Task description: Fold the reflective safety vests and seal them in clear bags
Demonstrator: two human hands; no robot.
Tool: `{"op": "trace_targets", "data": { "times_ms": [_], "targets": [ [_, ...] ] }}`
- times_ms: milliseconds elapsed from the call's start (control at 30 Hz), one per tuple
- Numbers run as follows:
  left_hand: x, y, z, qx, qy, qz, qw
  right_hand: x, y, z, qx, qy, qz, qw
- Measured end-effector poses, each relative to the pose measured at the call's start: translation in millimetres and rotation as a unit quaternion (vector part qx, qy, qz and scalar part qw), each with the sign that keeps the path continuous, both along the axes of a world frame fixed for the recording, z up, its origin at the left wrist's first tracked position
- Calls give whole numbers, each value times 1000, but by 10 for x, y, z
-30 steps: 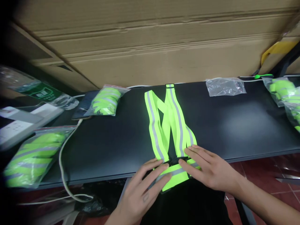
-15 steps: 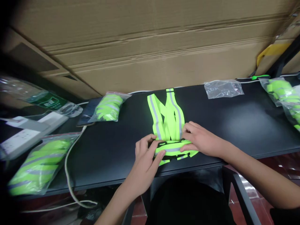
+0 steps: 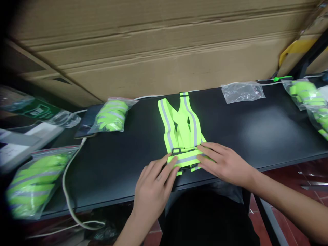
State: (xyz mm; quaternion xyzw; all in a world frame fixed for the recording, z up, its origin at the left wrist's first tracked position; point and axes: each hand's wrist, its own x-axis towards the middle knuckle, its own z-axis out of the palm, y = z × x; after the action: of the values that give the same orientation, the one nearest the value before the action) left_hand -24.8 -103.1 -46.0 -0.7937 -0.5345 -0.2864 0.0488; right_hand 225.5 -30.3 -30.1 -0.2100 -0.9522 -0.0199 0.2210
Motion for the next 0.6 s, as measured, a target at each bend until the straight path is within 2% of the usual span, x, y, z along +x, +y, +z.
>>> {"op": "trace_targets", "data": {
  "times_ms": [133,267,400,500,600],
  "targets": [
    [-87,-153,15,-75,21,-47,996,74,-126,-23,-55,-18,14,998],
    [-117,-263,19,-50,8,-90,995,106,-281,-65,-38,-16,14,999],
    [-128,-321,-2,-33,-34,-124,991,121,-395,-103,-3,46,12,999],
    [-152,-286,0,-49,-73,-118,989,103,-340,-49,-18,76,14,997],
    [-189,-141,44,-92,-112,-108,984,47,-146,65,-46,63,29,997]
  ]
}}
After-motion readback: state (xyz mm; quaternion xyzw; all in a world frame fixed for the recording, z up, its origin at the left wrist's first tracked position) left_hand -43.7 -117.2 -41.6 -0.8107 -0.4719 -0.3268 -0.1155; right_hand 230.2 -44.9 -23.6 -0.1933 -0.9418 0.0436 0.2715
